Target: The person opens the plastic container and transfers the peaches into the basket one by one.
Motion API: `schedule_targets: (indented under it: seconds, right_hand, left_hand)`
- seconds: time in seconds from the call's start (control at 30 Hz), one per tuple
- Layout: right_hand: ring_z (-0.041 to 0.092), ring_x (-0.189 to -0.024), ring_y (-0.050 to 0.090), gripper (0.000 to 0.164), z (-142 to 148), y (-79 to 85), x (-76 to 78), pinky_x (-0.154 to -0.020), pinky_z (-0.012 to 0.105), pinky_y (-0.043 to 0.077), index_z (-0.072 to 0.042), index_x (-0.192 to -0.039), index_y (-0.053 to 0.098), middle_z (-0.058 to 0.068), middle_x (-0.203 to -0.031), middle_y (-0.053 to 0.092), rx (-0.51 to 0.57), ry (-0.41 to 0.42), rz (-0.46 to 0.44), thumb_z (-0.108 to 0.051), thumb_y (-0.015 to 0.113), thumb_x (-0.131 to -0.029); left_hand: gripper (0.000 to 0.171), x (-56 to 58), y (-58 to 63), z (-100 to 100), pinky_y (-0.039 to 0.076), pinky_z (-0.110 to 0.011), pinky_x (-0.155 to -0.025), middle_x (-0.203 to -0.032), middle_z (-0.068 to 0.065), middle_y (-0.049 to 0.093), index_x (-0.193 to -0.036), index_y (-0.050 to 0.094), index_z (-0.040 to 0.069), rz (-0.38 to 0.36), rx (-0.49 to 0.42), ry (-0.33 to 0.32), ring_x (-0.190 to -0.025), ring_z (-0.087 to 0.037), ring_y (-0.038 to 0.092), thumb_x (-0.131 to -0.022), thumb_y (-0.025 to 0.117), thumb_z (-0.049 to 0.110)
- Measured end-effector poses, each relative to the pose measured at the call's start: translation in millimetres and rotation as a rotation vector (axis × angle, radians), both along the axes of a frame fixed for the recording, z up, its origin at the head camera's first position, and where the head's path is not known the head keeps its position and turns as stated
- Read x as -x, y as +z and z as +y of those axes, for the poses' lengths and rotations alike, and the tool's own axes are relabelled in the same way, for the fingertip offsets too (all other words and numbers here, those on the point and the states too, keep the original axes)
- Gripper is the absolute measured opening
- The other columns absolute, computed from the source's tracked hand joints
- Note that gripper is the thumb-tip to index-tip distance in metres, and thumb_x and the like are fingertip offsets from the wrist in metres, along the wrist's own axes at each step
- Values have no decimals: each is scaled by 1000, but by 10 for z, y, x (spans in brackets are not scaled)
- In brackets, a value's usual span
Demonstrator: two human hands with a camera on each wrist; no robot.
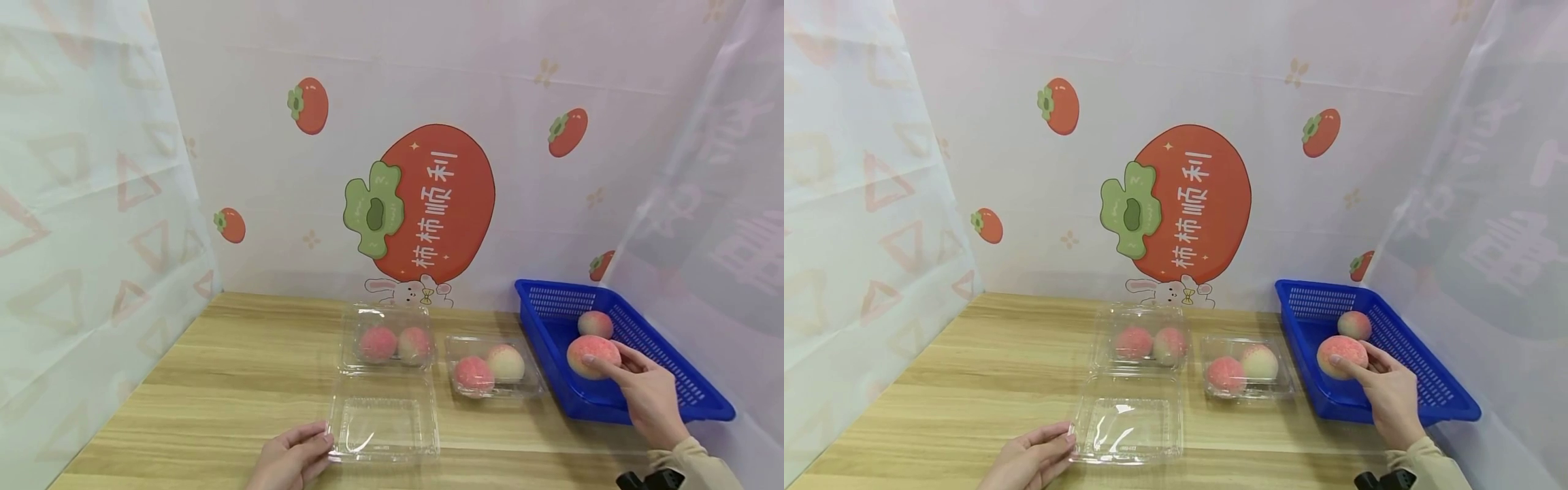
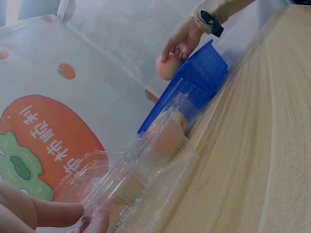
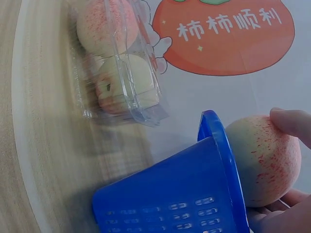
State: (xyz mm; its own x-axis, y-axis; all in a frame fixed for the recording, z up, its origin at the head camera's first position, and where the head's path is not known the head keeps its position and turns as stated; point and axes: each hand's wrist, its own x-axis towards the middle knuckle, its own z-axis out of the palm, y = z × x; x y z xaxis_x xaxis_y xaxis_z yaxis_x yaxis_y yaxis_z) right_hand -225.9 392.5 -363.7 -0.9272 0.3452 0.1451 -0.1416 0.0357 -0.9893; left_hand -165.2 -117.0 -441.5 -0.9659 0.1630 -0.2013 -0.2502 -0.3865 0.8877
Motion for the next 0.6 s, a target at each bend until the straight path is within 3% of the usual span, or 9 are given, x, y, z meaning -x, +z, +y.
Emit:
schedule_targets:
  seconds: [0.3, 0.6]
  right_hand:
    - [-7, -80, 52, 73, 3, -11, 27, -61, 8, 45, -5, -134, 39, -21, -87, 59, -74, -39, -77, -18, 76, -72]
    - [-9, -84, 52, 71, 101, -16, 38, -65, 7, 43, -5, -135, 37, -21, -91, 60, -98, 29, -100, -16, 73, -75]
  left_hand:
    - [54, 4, -8, 7, 45, -39, -86, -102, -20, 53, -120, 39, -18, 5, 7, 0, -95, -27, 56, -79, 66, 4]
    - [54, 11, -10, 16, 45, -39, -86, -102, -19, 54, -120, 39, -18, 9, 14, 0, -95, -27, 57, -79, 66, 4]
